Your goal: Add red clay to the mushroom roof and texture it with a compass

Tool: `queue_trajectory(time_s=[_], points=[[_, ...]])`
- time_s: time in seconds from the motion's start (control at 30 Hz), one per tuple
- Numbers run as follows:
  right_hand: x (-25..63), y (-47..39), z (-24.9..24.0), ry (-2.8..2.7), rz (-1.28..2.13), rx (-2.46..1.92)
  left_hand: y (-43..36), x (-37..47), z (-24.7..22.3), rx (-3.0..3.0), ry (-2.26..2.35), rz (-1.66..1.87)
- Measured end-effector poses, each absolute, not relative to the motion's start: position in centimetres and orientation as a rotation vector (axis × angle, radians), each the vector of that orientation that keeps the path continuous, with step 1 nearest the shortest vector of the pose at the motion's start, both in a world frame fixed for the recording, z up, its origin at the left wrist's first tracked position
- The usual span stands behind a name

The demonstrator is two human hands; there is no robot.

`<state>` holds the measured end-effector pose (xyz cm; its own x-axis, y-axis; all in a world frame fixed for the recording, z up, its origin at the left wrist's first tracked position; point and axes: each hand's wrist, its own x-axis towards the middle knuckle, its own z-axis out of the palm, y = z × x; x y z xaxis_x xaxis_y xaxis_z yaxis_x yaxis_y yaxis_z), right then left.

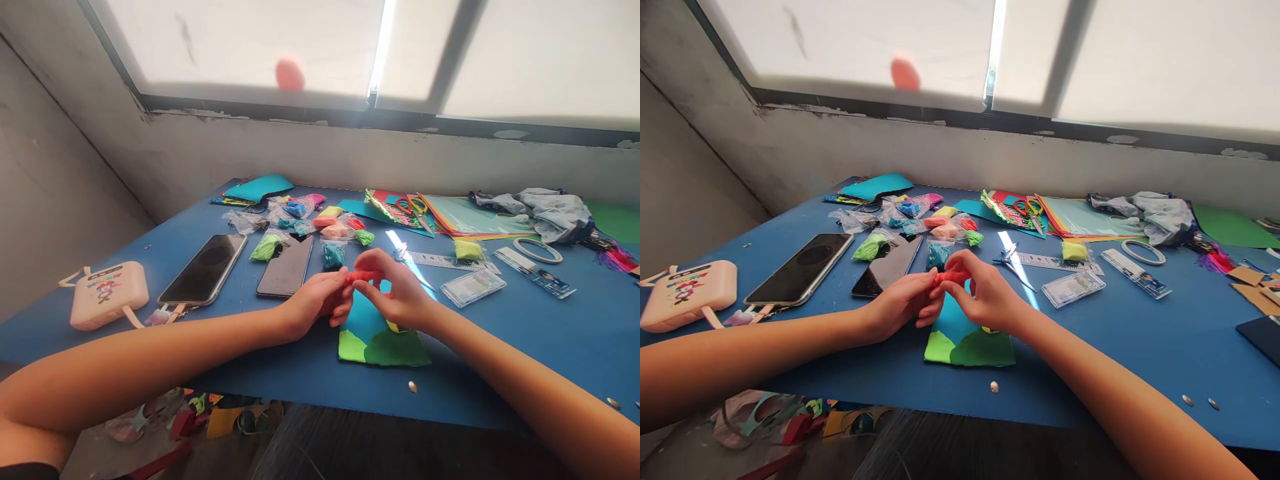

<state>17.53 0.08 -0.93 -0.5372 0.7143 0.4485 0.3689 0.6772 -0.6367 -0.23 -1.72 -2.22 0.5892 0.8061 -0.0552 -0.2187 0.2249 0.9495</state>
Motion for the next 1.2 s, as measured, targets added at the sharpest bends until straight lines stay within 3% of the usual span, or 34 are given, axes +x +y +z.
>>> queue_trajectory(time_s=[0.7, 0.9, 1.2], points=[[16.5, -0.3, -0.8, -1.892, 1.072, -0.817, -1.5, -0.2, -2.3, 1.048, 0.652, 0.843], [17.4, 0.2, -0.8, -1.94, 1.037, -0.993, -1.6, -0.2, -2.1, 1.048, 0.664, 0.843], [17.5, 1.2, -1.9, -1.886, 0.921, -0.813, -1.5, -0.4, -2.0, 1.001, 0.694, 0.936]])
